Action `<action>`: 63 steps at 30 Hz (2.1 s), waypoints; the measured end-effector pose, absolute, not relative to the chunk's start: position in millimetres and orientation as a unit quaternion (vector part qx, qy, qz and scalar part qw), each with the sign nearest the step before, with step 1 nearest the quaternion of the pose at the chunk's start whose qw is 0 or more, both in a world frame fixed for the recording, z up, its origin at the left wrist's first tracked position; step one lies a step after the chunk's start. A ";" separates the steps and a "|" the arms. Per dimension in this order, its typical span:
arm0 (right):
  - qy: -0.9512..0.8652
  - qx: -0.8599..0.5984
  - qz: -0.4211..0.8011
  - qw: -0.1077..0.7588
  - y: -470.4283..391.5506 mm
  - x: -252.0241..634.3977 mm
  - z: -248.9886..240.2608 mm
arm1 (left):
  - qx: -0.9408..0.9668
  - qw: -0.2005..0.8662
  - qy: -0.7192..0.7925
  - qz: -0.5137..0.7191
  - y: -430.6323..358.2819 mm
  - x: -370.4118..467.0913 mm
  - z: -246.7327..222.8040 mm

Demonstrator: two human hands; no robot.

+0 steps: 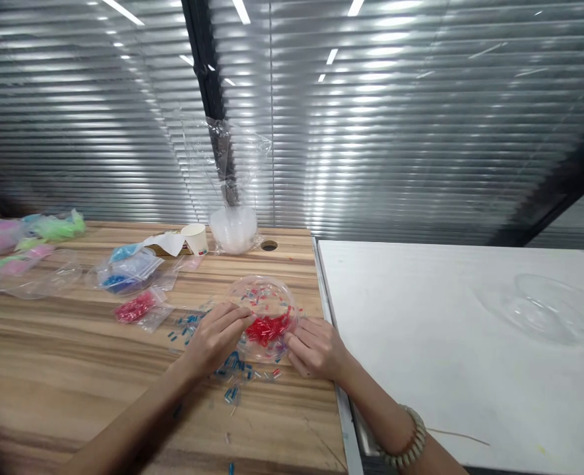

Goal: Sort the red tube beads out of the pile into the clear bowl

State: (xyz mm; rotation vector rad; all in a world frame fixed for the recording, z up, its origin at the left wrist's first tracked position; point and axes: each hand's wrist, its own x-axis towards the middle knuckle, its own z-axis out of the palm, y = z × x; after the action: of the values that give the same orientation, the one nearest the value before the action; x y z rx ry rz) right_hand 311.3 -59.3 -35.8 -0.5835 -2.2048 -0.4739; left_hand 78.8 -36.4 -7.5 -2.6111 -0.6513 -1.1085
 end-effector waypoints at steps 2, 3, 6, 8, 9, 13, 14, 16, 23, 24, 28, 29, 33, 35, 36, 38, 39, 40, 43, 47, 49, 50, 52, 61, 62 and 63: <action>-0.873 -0.220 -0.179 0.396 -59.1 309.7 -38.2 | -0.901 0.138 -0.218 -0.350 -36.9 79.0 -5.2; -0.874 -0.218 -0.178 0.396 -58.8 309.2 -39.5 | -0.904 0.147 -0.216 -0.340 -37.0 79.2 -4.5; -0.874 -0.232 -0.170 0.391 -57.2 309.7 -44.1 | -0.910 0.158 -0.203 -0.326 -37.3 80.8 -3.9; -0.871 -0.254 -0.161 0.388 -55.8 311.0 -46.8 | -0.910 0.151 -0.196 -0.333 -38.1 82.8 -4.2; -0.869 -0.263 -0.157 0.389 -55.2 311.6 -47.8 | -0.910 0.144 -0.193 -0.336 -38.7 83.6 -4.5; -0.863 -0.269 -0.153 0.399 -54.4 312.0 -48.3 | -0.913 0.089 -0.185 -0.351 -39.5 82.6 -5.5; -0.863 -0.268 -0.154 0.401 -54.6 311.9 -47.4 | -0.913 0.079 -0.179 -0.359 -38.8 80.8 -5.5; -0.862 -0.266 -0.156 0.402 -55.3 311.9 -44.8 | -0.907 0.075 -0.175 -0.375 -36.8 76.1 -4.9; -0.851 -0.265 -0.185 0.415 -58.1 314.4 -33.2 | -0.894 0.107 -0.224 -0.374 -34.1 70.5 -5.8; -0.850 -0.265 -0.188 0.415 -58.4 313.9 -32.3 | -0.896 0.108 -0.230 -0.363 -34.6 71.2 -6.8; -0.861 -0.243 -0.187 0.406 -58.7 309.4 -32.3 | -0.899 0.125 -0.249 -0.337 -36.8 72.8 -8.0; -0.864 -0.237 -0.185 0.403 -58.5 308.2 -32.9 | -0.898 0.132 -0.248 -0.339 -37.4 72.7 -7.1; -0.864 -0.243 -0.190 0.398 -57.1 306.8 -34.1 | -0.893 0.145 -0.251 -0.345 -39.6 71.3 -1.2; -0.861 -0.249 -0.194 0.399 -56.9 307.9 -33.5 | -0.892 0.142 -0.259 -0.343 -40.5 70.5 1.0; -0.861 -0.251 -0.194 0.399 -56.9 308.4 -33.2 | -0.893 0.140 -0.260 -0.341 -40.8 70.0 1.5; -0.863 -0.249 -0.192 0.396 -57.2 308.9 -33.3 | -0.894 0.137 -0.259 -0.340 -40.3 68.5 1.4; -0.864 -0.248 -0.192 0.394 -57.3 308.8 -34.0 | -0.894 0.136 -0.257 -0.341 -39.6 67.5 1.0; -0.866 -0.247 -0.192 0.391 -57.3 308.8 -34.9 | -0.895 0.134 -0.252 -0.343 -38.3 66.1 0.5; -0.869 -0.247 -0.189 0.385 -56.8 309.4 -38.6 | -0.901 0.117 -0.240 -0.343 -32.7 61.4 -1.1; -0.865 -0.257 -0.194 0.386 -55.0 311.6 -40.7 | -0.905 0.099 -0.221 -0.349 -26.4 58.6 -3.8; -0.864 -0.258 -0.197 0.386 -54.3 311.8 -39.7 | -0.901 0.088 -0.218 -0.366 -26.3 60.2 -5.3; -0.864 -0.256 -0.198 0.387 -54.1 311.5 -38.9 | -0.898 0.082 -0.218 -0.374 -27.0 61.5 -5.7; -0.864 -0.251 -0.200 0.389 -53.9 310.1 -37.1 | -0.895 0.072 -0.216 -0.383 -29.6 64.2 -5.4; -0.863 -0.246 -0.192 0.397 -53.5 309.0 -35.9 | -0.905 0.126 -0.225 -0.338 -31.5 65.9 -3.1; -0.863 -0.246 -0.193 0.398 -53.3 309.5 -36.4 | -0.907 0.134 -0.224 -0.331 -30.9 65.9 -3.8; -0.862 -0.246 -0.193 0.399 -53.0 310.0 -36.8 | -0.908 0.142 -0.223 -0.324 -30.3 66.0 -4.1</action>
State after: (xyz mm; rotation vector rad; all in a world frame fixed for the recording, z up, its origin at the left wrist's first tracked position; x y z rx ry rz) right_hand 310.0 -53.0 -36.8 -0.6234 -2.1811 -0.4894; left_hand 66.0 -30.3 -4.1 -2.6210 -0.6442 -0.9343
